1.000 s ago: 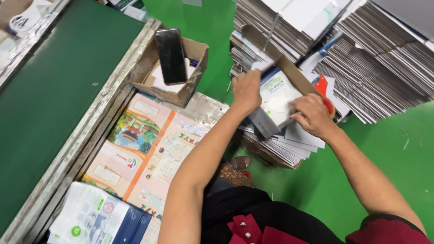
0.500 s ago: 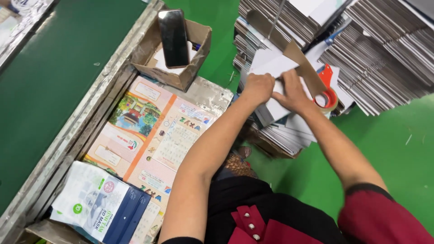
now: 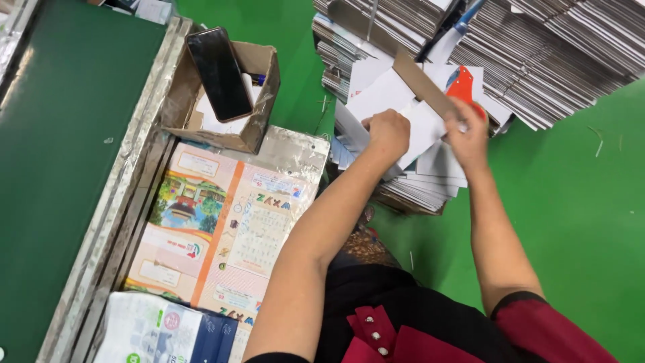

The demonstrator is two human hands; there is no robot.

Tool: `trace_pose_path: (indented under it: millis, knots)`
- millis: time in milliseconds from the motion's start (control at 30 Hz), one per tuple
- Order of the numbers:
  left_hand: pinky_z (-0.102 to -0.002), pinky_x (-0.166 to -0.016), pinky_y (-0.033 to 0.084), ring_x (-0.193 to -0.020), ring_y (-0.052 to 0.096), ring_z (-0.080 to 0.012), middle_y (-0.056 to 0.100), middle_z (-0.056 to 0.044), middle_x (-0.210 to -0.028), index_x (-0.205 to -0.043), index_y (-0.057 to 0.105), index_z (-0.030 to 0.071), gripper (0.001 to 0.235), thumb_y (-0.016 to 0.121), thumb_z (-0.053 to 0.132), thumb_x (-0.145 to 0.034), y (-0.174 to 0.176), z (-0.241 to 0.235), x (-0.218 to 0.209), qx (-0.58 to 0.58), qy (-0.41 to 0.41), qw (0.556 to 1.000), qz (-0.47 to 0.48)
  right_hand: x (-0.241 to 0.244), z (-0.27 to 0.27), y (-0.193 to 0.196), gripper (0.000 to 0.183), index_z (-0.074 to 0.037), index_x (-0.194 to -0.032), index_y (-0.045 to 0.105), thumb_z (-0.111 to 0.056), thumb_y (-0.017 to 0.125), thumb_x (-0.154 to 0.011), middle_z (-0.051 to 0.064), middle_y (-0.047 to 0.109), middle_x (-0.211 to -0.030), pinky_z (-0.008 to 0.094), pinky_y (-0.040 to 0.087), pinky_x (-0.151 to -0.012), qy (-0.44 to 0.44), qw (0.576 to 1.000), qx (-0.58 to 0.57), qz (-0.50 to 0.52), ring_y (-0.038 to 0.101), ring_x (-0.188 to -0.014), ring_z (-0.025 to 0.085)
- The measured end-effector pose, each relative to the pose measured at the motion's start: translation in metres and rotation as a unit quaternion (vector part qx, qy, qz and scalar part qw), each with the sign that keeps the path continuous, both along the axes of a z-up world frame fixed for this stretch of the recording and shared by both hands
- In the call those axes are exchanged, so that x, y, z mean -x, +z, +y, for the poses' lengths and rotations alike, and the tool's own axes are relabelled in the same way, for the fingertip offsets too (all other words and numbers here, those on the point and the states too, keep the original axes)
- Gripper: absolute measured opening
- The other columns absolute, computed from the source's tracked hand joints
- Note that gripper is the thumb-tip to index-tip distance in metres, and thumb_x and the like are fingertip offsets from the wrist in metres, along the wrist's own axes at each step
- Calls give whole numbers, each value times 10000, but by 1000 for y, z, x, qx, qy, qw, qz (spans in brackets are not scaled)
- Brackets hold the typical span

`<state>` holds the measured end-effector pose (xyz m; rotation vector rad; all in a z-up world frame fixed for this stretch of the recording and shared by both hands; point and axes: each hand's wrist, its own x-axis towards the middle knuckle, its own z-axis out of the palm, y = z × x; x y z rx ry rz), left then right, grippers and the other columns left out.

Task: The person picks up face masks from a conveyor belt, places them into plastic pouches, and then stacks the pouches on a table. The person also uses a tape dispenser to seal a white box.

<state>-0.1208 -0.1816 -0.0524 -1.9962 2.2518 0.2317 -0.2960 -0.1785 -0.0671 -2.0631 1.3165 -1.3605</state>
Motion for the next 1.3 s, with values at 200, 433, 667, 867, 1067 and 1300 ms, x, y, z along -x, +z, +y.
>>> trace_pose_path:
  millis: [200,433,667,867,1067,1300]
  knots:
    - [-499,-848,534,-1018,699,-370,722,-146,-1029,-1051,740,49,225,713,127,-841,7,44,-27,246,-56,939,233,0,27,-57,412,-80,-1347,683,-240,646,-969,149,573,-1503,598,147,-1224,117,981,-16,153,386,-1489,371]
    - [-674,-1205,221,-1518,223,-530,247,-243,-1643,-1532,380,23,741,727,298,-938,-28,127,-68,428,40,830,354,-12,26,-64,350,-77,-1315,687,-246,593,-1023,95,593,-1472,570,131,-1249,119,988,-16,97,410,-1480,329]
    - [-754,-1167,149,-1536,162,-481,281,-149,-1659,-1560,411,171,796,679,539,-908,-51,63,-67,313,-19,927,206,25,-16,-64,333,-78,-1214,741,-210,508,-1017,74,679,-1388,452,228,-1239,201,973,-112,27,523,-1396,284]
    - [-753,-1173,141,-1532,163,-472,308,-131,-1638,-1531,481,188,753,644,590,-915,-54,65,-69,261,-12,948,181,57,-96,-122,614,64,-1311,559,-295,794,-871,241,693,-1178,547,403,-1055,-88,970,-166,156,652,-1150,371]
    - [-715,-1155,181,-1501,200,-452,330,-95,-1624,-1460,523,205,748,674,612,-851,-40,54,-87,241,-9,949,202,92,-119,-122,616,52,-1349,594,-219,848,-857,279,625,-1236,480,477,-907,-115,965,-189,140,608,-1111,380]
    - [-667,-1141,217,-1471,250,-369,360,33,-1596,-1458,526,340,658,709,532,-856,-28,36,-96,129,-58,977,160,41,-25,32,438,78,-1356,604,-177,746,-1029,132,705,-1255,322,544,-1018,306,848,-213,-377,695,-1075,192]
